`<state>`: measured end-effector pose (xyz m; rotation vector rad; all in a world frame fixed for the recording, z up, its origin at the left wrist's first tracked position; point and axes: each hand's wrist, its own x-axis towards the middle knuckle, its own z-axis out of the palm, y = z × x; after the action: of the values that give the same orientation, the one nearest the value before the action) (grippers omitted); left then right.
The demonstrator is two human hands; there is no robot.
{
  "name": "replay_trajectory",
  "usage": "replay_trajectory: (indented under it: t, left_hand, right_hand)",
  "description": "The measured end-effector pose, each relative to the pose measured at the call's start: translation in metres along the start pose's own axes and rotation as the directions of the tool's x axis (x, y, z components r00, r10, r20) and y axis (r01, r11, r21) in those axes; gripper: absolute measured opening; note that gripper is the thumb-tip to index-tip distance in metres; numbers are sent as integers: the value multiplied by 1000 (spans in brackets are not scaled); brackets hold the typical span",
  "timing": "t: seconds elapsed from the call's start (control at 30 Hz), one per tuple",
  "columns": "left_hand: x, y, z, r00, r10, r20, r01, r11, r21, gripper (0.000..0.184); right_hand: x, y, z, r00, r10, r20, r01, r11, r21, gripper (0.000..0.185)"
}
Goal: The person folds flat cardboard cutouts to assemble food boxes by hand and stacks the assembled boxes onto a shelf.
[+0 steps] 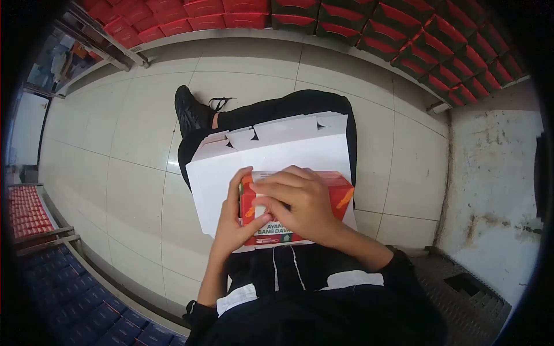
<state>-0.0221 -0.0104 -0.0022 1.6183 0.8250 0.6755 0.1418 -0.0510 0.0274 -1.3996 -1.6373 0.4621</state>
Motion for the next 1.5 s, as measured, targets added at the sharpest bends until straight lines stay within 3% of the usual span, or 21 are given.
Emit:
replay_trajectory:
  t: [0.1, 0.23, 0.3, 0.33, 0.43, 0.47, 0.57, 0.6, 0.63, 0.8, 0.97, 1.0, 1.03, 1.1, 1.13, 1.17, 1.23, 1.3, 1.33, 1.43, 1.5]
  left_hand:
    - [-1, 3, 4, 995, -96, -8, 95, 987, -130, 80]
    - [-5, -6, 0, 989, -65, -135, 20, 949, -314, 80]
    - [-7, -15, -9, 968, -52, -244, -36, 939, -343, 85]
    - [-7, -8, -13, 962, -115, -247, -2, 904, -428, 89]
    - [-23, -28, -25, 942, -191, -275, -4, 816, -578, 86]
    - [-26, -30, -23, 931, -182, -315, -56, 784, -619, 83]
    - [-35, -50, -17, 928, -128, -351, -158, 716, -680, 72]
    - [-48, -86, -15, 897, -153, -415, -193, 709, -678, 70]
    - [-61, -113, -13, 861, -180, -476, -227, 702, -675, 68]
    - [-78, -127, 2, 859, -207, -468, -247, 633, -734, 62]
    - [-71, -125, 3, 867, -171, -468, -284, 601, -747, 63]
    - [-63, -122, -1, 761, -7, -648, -341, 846, -410, 59]
    - [-50, -110, -5, 644, 216, -734, -319, 948, -1, 54]
    - [-31, -76, 5, 514, 590, -623, -302, 804, 512, 50]
    - [-32, -72, 7, 593, 239, -769, -419, 907, -41, 50]
    - [-33, -66, 9, 711, -121, -693, -441, 692, -572, 51]
    - [-21, -43, 16, 714, -66, -697, -405, 773, -488, 54]
    - [-15, -36, 16, 748, -146, -647, -438, 624, -647, 55]
    - [-11, -29, 14, 769, -219, -601, -409, 553, -726, 53]
    - [-7, -19, 15, 834, -287, -470, -300, 480, -825, 54]
    - [-6, -17, 17, 848, -262, -461, -295, 489, -821, 56]
  right_hand:
    - [-2, 3, 2, 997, 34, 73, -34, 999, -1, 22]
    - [3, -2, -12, 987, 10, 160, 1, 998, -67, 29]
    - [3, -7, -28, 991, 78, 105, -37, 936, -349, 35]
    - [3, -8, -38, 992, 75, 104, -34, 936, -351, 35]
    - [3, -10, -61, 989, 150, 15, -144, 969, -200, 40]
    - [6, -13, -57, 964, 231, -130, -206, 962, 179, 40]
    - [-3, -15, -44, 913, 325, -246, -252, 925, 285, 36]
    - [-2, -18, -41, 907, 246, -343, -223, 969, 106, 28]
    - [-3, -21, -39, 906, 243, -348, -220, 970, 105, 28]
    - [2, -13, -36, 880, 343, -328, -273, 931, 241, 17]
    - [12, 4, -28, 900, 276, -336, -186, 943, 277, 12]
    - [15, 4, -27, 904, 247, -349, -146, 946, 290, 12]
    - [13, 6, -26, 906, 242, -348, -141, 946, 292, 12]
    - [6, 12, -26, 911, 255, -323, -181, 953, 241, 15]
    - [7, 12, -26, 911, 254, -324, -181, 954, 239, 15]
    - [8, 12, -26, 921, 203, -333, -141, 970, 200, 17]
    - [13, 12, -28, 926, 152, -346, -101, 982, 161, 19]
    - [24, 6, -35, 973, -33, -228, 89, 967, 239, 28]
    - [29, -1, -39, 977, -25, -213, 91, 948, 306, 30]
    - [44, 11, -37, 962, -229, -150, 269, 892, 362, 40]
    - [46, 7, -35, 967, -225, -124, 257, 857, 446, 38]
